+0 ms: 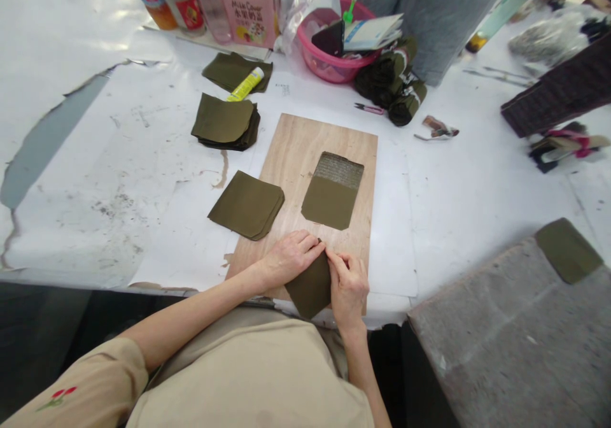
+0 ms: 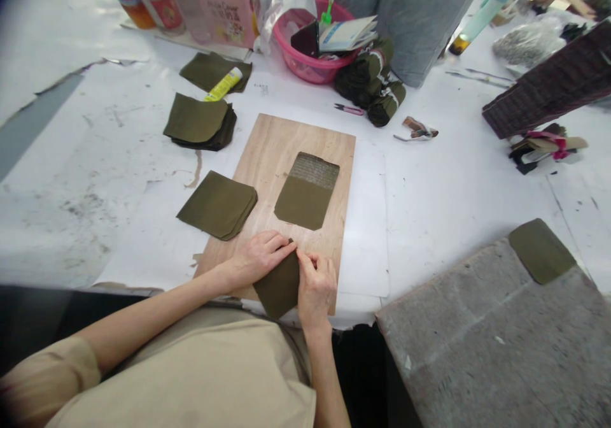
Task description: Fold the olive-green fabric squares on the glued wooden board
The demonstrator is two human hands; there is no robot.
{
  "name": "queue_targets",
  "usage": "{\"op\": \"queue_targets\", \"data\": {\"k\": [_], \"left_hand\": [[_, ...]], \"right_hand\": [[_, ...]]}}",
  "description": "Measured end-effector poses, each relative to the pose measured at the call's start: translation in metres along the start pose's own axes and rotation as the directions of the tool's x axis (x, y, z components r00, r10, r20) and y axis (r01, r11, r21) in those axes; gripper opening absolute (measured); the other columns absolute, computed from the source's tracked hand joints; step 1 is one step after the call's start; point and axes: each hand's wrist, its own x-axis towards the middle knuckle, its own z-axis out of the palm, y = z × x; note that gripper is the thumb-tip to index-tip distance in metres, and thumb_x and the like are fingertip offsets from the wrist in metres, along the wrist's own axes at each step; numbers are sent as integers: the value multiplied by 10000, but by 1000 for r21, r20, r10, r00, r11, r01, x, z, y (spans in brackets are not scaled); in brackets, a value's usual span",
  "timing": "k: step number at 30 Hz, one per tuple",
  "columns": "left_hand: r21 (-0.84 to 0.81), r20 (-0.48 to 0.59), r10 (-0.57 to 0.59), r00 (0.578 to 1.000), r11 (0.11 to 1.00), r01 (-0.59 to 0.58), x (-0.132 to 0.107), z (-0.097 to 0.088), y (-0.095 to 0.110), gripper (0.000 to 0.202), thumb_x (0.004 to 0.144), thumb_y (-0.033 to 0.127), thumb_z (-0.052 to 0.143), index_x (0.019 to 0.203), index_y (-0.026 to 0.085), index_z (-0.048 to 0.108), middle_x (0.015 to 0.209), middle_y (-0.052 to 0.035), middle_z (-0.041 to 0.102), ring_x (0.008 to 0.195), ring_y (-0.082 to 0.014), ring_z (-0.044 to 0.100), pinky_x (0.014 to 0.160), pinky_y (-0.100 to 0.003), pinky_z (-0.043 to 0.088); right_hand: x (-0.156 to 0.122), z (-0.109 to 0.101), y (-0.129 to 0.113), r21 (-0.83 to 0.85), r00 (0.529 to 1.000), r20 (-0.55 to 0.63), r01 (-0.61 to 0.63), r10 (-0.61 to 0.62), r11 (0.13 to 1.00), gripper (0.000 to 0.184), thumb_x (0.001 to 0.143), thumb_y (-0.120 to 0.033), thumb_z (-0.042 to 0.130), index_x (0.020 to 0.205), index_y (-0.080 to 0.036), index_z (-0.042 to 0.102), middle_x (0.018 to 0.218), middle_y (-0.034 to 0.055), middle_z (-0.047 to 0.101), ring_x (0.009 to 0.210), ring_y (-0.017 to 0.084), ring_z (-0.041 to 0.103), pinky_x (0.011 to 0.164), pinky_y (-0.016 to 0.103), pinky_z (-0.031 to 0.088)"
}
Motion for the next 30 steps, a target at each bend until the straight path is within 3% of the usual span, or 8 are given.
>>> {"op": "queue_targets", "data": {"k": [30], "left_hand": [[29,-5,-53,999,998,53,0,3,-1,208,947,142,482,1122,95,585,930,-88,593,874,-208,549,792,-350,521]], "right_hand": [[-1,1,1,-10,1000,5,3,-3,1000,258,969,-251,478,1087,-251,708,870,45,610,810,154,510,756,278,426]]}}
